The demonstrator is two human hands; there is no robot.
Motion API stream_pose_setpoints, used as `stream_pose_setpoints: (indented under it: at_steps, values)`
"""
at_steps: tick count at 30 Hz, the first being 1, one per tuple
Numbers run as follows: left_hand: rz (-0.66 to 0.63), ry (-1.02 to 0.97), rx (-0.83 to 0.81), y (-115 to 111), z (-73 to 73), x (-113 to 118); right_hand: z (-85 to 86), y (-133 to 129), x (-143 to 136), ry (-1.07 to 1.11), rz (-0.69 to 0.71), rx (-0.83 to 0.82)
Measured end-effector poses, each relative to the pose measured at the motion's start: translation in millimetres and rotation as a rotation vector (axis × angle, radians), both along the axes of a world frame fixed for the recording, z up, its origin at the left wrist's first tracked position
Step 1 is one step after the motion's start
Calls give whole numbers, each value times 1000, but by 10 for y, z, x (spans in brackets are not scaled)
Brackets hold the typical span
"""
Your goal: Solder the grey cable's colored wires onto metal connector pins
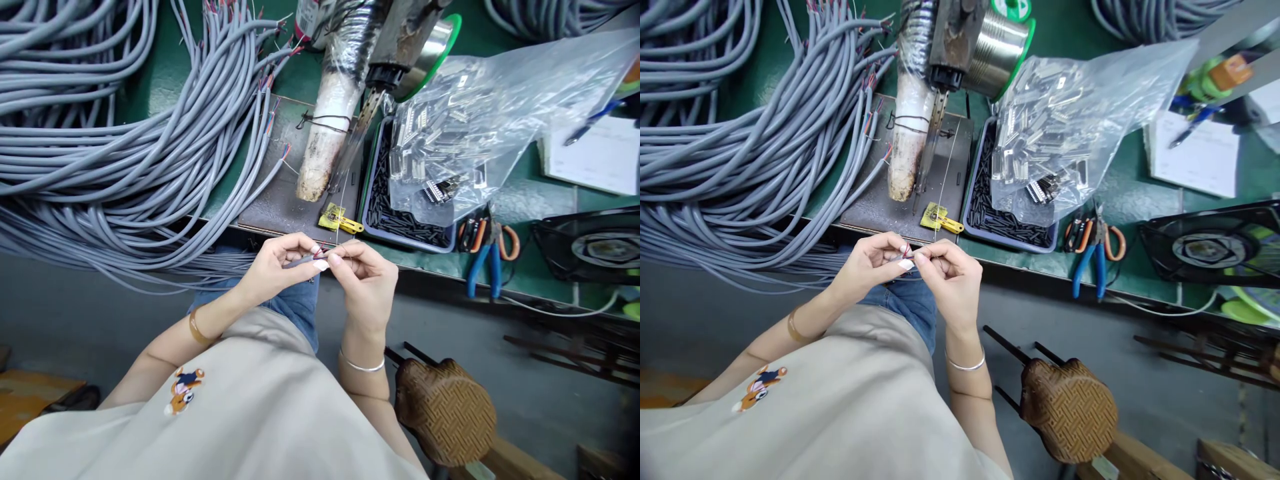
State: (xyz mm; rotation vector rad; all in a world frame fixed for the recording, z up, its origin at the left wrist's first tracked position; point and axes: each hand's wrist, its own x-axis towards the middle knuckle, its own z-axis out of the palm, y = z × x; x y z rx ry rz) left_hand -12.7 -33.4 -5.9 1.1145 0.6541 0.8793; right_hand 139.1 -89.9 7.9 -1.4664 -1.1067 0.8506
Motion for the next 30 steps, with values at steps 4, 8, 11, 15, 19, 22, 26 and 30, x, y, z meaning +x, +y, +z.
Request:
stream_pose_setpoints:
  at_steps: [4, 8, 11, 15, 19, 22, 26, 30]
  values:
    - [218, 198, 402, -37, 35, -4, 19, -37, -12, -127, -23, 47]
    - [239, 184, 520, -97, 70, 17, 48, -66, -76, -259, -70, 175]
    - [207, 135, 393, -145, 84, 38, 29, -31, -104, -138, -43, 143]
    - [208, 76, 157, -146, 93, 21, 37, 36, -19, 143, -146, 171]
    - [170, 8, 34, -99, 92, -13, 144, 30, 103, -24, -99, 135]
    - [121, -18, 29, -83, 92, -26, 203, 18, 104, -113, 151, -20]
    - [27, -36, 48, -80, 108, -33, 198, 14, 25, -169, 278, -50]
    - [23, -66, 39, -83, 137, -19, 135, 0, -19, -111, 221, -1]
